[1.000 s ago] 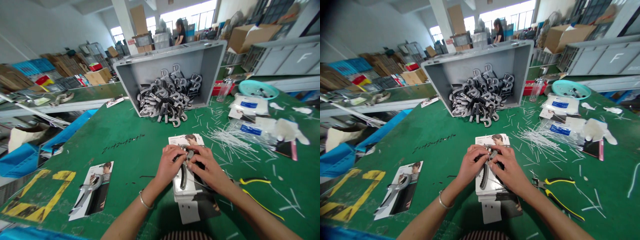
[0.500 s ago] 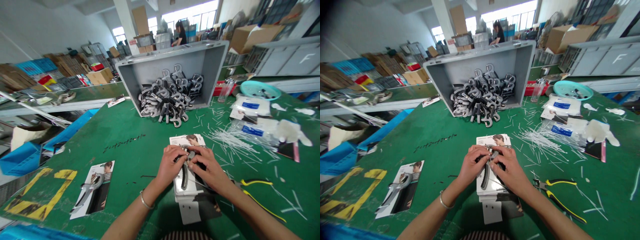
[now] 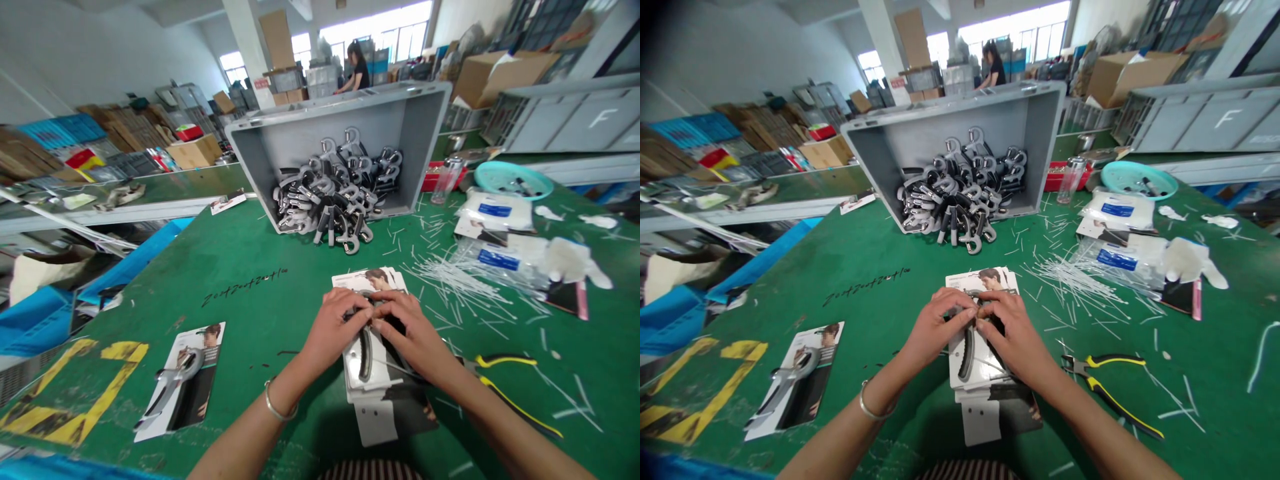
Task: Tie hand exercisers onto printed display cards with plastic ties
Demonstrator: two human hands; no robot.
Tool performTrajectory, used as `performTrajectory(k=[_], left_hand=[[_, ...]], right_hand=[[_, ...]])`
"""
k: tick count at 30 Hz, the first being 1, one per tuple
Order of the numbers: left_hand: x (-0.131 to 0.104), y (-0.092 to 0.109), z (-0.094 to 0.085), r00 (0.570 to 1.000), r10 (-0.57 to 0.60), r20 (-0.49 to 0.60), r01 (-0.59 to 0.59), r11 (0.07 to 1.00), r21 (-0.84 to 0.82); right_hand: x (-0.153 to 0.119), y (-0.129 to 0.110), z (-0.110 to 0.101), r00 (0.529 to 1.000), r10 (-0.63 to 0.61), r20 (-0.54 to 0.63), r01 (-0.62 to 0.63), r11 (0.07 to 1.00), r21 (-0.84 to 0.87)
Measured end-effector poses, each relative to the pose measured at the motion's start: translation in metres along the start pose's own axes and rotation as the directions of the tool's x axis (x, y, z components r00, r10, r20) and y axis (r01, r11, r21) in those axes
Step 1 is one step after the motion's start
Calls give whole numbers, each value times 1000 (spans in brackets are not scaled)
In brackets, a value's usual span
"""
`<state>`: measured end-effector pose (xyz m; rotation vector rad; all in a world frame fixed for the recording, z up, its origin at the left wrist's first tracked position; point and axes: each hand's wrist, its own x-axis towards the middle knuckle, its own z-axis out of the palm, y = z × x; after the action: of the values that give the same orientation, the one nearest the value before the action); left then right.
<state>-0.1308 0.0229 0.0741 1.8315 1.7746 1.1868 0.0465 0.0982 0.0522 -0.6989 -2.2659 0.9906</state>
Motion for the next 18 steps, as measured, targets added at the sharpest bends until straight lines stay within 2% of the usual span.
performTrajectory(k=[3,5,7,10,12,15,17,18], left_hand=[[2,11,-2,993,13,-119,3,991,131],[-1,19,-1,983,71,-169,-42,985,169],[-11,25,6,978,177,-114,-149,964,221],[-30,25,20,938,337,85,-345,873,344],[-42,20,27,905,374,203,-425,818,388],[-52,17,26,894,333,298,-434,808,399],[-55,22,20,921,268,284,-370,830,416],[-58,25,15,946,219,240,-307,844,441]], right_hand=[[-2,3,3,999,21,-41,-20,999,25],[-2,4,5,994,49,-96,-45,998,49],[-2,3,8,988,64,-140,-56,997,61],[0,0,13,986,42,-159,-40,999,19],[3,-2,17,989,33,-145,-35,999,-12],[6,-3,19,992,27,-122,-30,999,-23],[5,-4,15,993,2,-120,-5,1000,-30],[3,-5,10,993,-18,-118,14,999,-35]])
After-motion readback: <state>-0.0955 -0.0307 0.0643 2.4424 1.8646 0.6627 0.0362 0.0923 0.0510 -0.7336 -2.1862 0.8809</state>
